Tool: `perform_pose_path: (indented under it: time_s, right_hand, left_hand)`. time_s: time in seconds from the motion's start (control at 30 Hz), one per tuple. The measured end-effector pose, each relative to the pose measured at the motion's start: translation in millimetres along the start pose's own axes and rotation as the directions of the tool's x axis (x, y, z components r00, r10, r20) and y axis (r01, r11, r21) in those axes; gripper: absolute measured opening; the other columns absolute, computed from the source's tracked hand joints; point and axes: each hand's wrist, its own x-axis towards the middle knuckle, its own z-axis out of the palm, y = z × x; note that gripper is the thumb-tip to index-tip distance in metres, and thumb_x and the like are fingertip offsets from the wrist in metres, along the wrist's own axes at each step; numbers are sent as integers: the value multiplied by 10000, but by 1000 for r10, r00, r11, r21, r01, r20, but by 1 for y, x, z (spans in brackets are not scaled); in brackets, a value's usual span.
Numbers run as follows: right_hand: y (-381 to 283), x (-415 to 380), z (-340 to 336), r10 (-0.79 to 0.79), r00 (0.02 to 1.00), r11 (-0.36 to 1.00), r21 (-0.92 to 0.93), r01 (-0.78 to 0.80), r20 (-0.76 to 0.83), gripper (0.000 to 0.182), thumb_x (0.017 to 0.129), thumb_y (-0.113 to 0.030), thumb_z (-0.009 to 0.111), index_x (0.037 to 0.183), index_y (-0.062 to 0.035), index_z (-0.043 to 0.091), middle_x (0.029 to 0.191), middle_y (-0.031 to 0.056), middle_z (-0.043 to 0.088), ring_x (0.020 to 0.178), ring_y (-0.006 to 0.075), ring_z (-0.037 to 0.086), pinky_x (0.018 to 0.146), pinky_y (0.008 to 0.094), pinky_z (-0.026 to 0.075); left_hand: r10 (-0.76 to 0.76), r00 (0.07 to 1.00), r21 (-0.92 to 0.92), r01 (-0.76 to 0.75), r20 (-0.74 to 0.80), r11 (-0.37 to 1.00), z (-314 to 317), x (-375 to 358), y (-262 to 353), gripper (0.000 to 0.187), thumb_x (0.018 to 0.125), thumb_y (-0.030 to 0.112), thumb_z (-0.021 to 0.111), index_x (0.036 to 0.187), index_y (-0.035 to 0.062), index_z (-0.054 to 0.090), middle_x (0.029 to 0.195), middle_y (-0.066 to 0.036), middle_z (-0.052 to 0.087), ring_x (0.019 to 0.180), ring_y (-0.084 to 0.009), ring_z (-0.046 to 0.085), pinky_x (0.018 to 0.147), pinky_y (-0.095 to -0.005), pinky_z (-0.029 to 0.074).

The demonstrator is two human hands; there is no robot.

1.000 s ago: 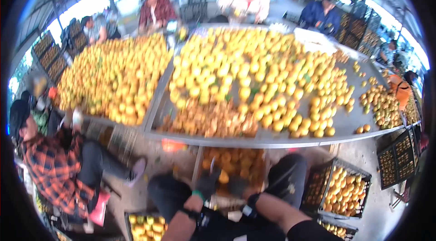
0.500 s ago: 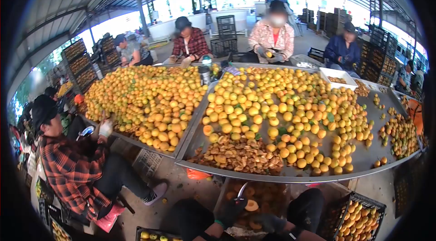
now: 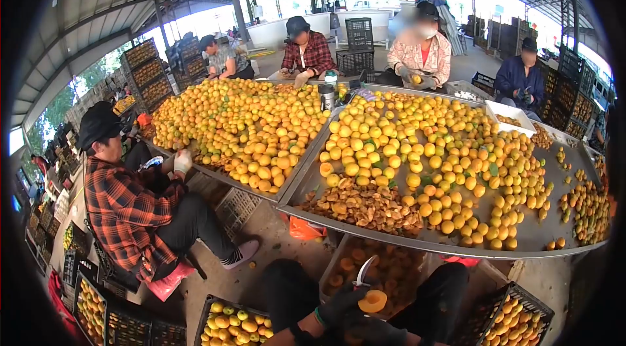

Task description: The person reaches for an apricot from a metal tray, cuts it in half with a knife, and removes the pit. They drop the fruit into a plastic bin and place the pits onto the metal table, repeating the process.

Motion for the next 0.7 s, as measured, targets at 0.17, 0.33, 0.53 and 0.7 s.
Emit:
perform_pose_path:
  time_s: [0.17, 0.33, 0.53, 0.7]
  right_hand:
    - [11, 0, 4, -34, 995, 862, -507, -20, -97, 412, 828, -243, 667, 1186, -67, 568, 1091, 96, 621, 992, 204, 603, 843, 324, 479]
    - [-19, -4, -10, -61, 899, 982, -186, -23, -434, 347, 820, -220, 675, 1101, -57, 553, 949, 84, 623, 847, 191, 621, 710, 330, 502]
    - [-2, -28, -34, 233, 859, 701, 691, 177, -455, 420, 882, -210, 605, 1246, -51, 470, 1157, 117, 574, 958, 197, 583, 817, 336, 498]
    - [-37, -37, -25, 113, 952, 169, 950, 263, -283, 450, 922, -123, 525, 1341, -26, 390, 1309, 137, 465, 1154, 245, 524, 987, 397, 436]
  left_hand:
    - [250, 958, -94, -264, -143, 960, 51, -20, 51, 254, 897, 108, 563, 1142, 49, 535, 815, -44, 596, 606, -118, 577, 514, -246, 478]
    - [326, 931, -495, -364, -165, 789, 40, -10, 61, 157, 942, 281, 521, 998, 140, 563, 655, 15, 465, 437, -75, 369, 399, -225, 321]
    - [457, 878, -356, -476, -140, 804, 33, -33, 82, 254, 951, 289, 500, 1128, 116, 555, 698, 7, 493, 417, -78, 374, 377, -224, 319]
    - [361, 918, -398, -396, -162, 827, 21, -32, 61, 268, 931, 287, 528, 1140, 119, 544, 692, 3, 489, 413, -87, 368, 369, -230, 313]
